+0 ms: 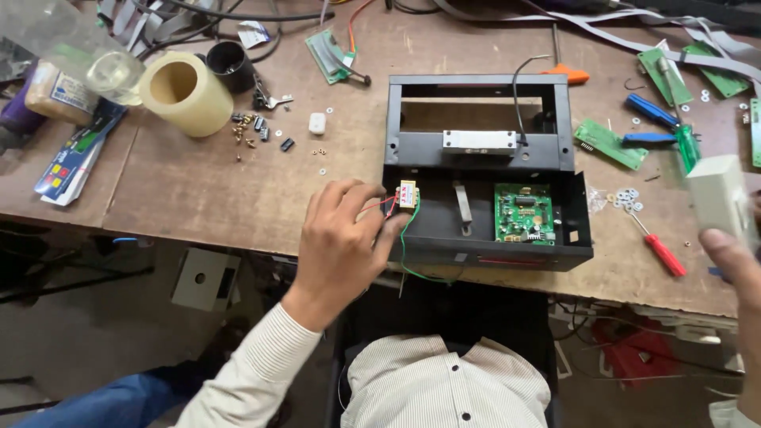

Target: The person works on a black metal enclosure on a workbench, positioning a small transformer module with red and green wires inside the frame and routing its wires. They then place a white rectangular component into the enclosure, secure it, and use a screwdriver to drive screws into the assembly.

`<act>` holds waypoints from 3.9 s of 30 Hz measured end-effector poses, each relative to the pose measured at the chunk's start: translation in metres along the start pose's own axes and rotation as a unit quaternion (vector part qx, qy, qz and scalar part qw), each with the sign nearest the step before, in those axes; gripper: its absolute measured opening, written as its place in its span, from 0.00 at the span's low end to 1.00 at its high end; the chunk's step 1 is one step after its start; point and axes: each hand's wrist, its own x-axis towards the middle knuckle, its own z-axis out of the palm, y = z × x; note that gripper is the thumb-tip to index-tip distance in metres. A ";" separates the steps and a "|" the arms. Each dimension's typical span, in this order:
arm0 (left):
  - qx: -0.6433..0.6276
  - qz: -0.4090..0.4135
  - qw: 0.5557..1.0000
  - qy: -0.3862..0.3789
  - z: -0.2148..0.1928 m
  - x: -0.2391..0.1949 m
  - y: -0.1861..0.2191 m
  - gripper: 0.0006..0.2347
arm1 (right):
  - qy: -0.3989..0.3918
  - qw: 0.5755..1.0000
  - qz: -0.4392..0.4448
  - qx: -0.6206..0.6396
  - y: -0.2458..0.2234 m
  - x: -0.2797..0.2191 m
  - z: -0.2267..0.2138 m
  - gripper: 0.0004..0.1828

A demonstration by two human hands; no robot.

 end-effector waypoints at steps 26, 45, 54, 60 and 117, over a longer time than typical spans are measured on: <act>-0.126 -0.213 0.951 -0.184 0.104 0.052 0.019 0.24 | -0.207 0.919 0.062 0.330 -0.084 0.042 0.037 0.28; -0.326 -0.199 0.887 -0.259 0.100 0.056 -0.008 0.26 | -0.288 0.895 -0.224 -0.258 -0.136 0.035 0.052 0.40; -0.122 -0.099 0.980 -0.123 0.073 0.043 0.010 0.15 | -0.267 0.885 -0.345 -0.164 -0.146 0.023 0.072 0.35; -0.082 -0.060 0.991 -0.088 0.074 0.032 0.001 0.14 | -0.275 0.885 -0.338 -0.165 -0.151 0.021 0.091 0.34; -0.003 0.031 0.981 -0.194 0.065 0.059 -0.032 0.22 | -0.306 0.899 -0.295 -0.107 -0.151 0.039 0.069 0.14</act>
